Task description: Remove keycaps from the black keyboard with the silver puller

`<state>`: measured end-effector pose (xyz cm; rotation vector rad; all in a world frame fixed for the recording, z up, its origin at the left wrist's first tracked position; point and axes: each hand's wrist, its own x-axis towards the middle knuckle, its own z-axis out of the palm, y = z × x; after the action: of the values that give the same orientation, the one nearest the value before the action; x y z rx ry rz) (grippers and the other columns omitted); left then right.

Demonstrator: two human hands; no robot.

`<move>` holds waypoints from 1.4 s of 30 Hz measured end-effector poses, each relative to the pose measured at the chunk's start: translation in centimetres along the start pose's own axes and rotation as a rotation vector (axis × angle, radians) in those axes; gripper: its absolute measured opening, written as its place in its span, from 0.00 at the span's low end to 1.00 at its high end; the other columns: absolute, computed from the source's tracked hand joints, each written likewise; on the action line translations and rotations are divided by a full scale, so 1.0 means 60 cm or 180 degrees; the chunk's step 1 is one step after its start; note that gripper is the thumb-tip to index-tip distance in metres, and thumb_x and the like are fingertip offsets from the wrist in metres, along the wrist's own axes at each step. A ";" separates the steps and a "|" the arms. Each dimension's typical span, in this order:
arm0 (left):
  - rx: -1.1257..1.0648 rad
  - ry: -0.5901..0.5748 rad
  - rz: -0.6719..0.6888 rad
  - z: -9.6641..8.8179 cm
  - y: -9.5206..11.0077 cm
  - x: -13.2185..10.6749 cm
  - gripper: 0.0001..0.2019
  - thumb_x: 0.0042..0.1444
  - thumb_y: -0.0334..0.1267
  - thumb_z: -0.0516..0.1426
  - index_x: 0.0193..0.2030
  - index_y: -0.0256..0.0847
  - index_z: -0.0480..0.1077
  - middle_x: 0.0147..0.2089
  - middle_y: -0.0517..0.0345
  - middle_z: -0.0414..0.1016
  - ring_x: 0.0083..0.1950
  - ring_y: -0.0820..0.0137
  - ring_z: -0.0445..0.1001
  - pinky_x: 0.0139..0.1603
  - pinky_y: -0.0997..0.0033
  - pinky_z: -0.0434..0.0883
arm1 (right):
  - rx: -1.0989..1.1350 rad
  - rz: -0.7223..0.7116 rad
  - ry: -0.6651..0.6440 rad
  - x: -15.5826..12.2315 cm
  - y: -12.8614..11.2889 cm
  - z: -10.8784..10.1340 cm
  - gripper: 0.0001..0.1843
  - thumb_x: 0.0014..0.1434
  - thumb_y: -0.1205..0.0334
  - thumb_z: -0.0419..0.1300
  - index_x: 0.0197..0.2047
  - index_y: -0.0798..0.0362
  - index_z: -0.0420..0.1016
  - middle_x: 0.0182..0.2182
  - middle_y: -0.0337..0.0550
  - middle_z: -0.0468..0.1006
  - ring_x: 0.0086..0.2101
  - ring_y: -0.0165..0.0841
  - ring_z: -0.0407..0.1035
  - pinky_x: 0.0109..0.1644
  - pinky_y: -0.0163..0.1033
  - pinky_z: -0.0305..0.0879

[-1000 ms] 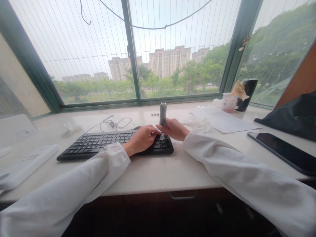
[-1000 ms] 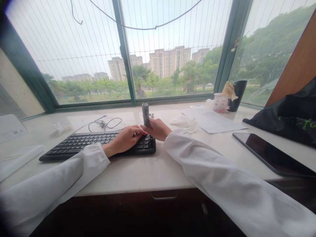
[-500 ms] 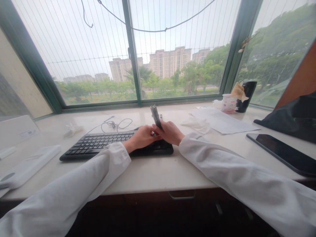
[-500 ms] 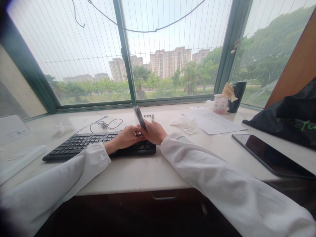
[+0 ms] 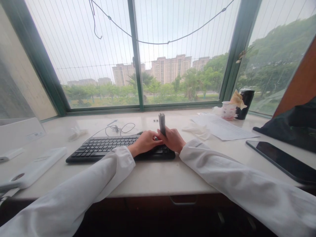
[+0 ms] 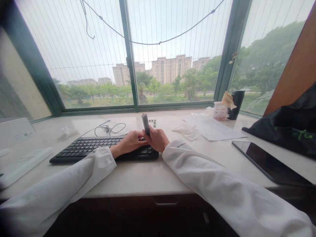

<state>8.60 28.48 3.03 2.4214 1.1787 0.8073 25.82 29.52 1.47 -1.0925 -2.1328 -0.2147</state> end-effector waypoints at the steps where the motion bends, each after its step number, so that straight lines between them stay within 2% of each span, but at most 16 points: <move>1: 0.0003 0.0007 0.0002 0.000 0.001 0.000 0.19 0.55 0.53 0.59 0.34 0.37 0.80 0.21 0.65 0.61 0.25 0.77 0.55 0.26 0.76 0.54 | 0.0033 0.0009 0.0007 0.000 0.000 0.000 0.20 0.69 0.50 0.43 0.43 0.55 0.69 0.25 0.44 0.78 0.25 0.37 0.72 0.30 0.37 0.50; 12: 0.0238 0.0184 0.0110 0.003 0.006 -0.003 0.16 0.56 0.50 0.59 0.35 0.39 0.81 0.22 0.63 0.69 0.25 0.76 0.60 0.29 0.77 0.57 | 0.0225 0.0009 0.0042 -0.005 -0.002 -0.002 0.19 0.69 0.50 0.43 0.41 0.54 0.68 0.25 0.45 0.79 0.26 0.38 0.74 0.29 0.36 0.55; 17: 0.0395 0.0205 0.0239 0.004 0.003 -0.002 0.14 0.57 0.49 0.60 0.36 0.42 0.81 0.28 0.60 0.76 0.28 0.74 0.67 0.32 0.76 0.61 | 0.0196 -0.0022 0.0106 -0.005 0.001 0.000 0.19 0.69 0.49 0.44 0.41 0.54 0.68 0.24 0.45 0.78 0.25 0.38 0.74 0.29 0.36 0.55; 24: 0.0456 0.0213 0.0329 0.006 -0.002 0.000 0.13 0.58 0.49 0.59 0.39 0.45 0.81 0.32 0.59 0.80 0.30 0.73 0.71 0.34 0.75 0.63 | 0.0178 -0.0017 0.0159 -0.005 0.003 0.001 0.18 0.69 0.50 0.45 0.40 0.54 0.68 0.23 0.44 0.78 0.24 0.37 0.74 0.28 0.36 0.53; 30: 0.0442 0.0165 0.0330 0.006 -0.001 -0.001 0.14 0.58 0.50 0.59 0.41 0.46 0.81 0.35 0.58 0.81 0.31 0.72 0.72 0.36 0.74 0.65 | 0.0148 -0.0028 0.0199 -0.006 0.002 -0.001 0.18 0.69 0.50 0.45 0.40 0.54 0.68 0.23 0.44 0.78 0.24 0.37 0.74 0.28 0.36 0.53; 38: 0.0549 0.0261 0.0130 0.007 0.006 -0.003 0.14 0.57 0.51 0.59 0.38 0.46 0.82 0.31 0.59 0.79 0.29 0.73 0.69 0.31 0.74 0.61 | -0.0037 -0.0133 0.0179 -0.006 0.007 0.000 0.18 0.69 0.51 0.43 0.41 0.54 0.68 0.23 0.44 0.78 0.24 0.38 0.74 0.28 0.36 0.54; 42: 0.0548 0.0263 0.0160 0.007 0.007 -0.003 0.14 0.56 0.50 0.60 0.37 0.44 0.81 0.31 0.59 0.79 0.29 0.74 0.69 0.31 0.74 0.60 | 0.0023 -0.0208 0.0343 -0.008 0.001 -0.002 0.21 0.70 0.50 0.42 0.41 0.55 0.68 0.21 0.44 0.77 0.22 0.36 0.72 0.27 0.36 0.54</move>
<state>9.00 28.08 2.87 2.5880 1.2707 0.8608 26.11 29.22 1.25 -0.9860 -2.0731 -0.2898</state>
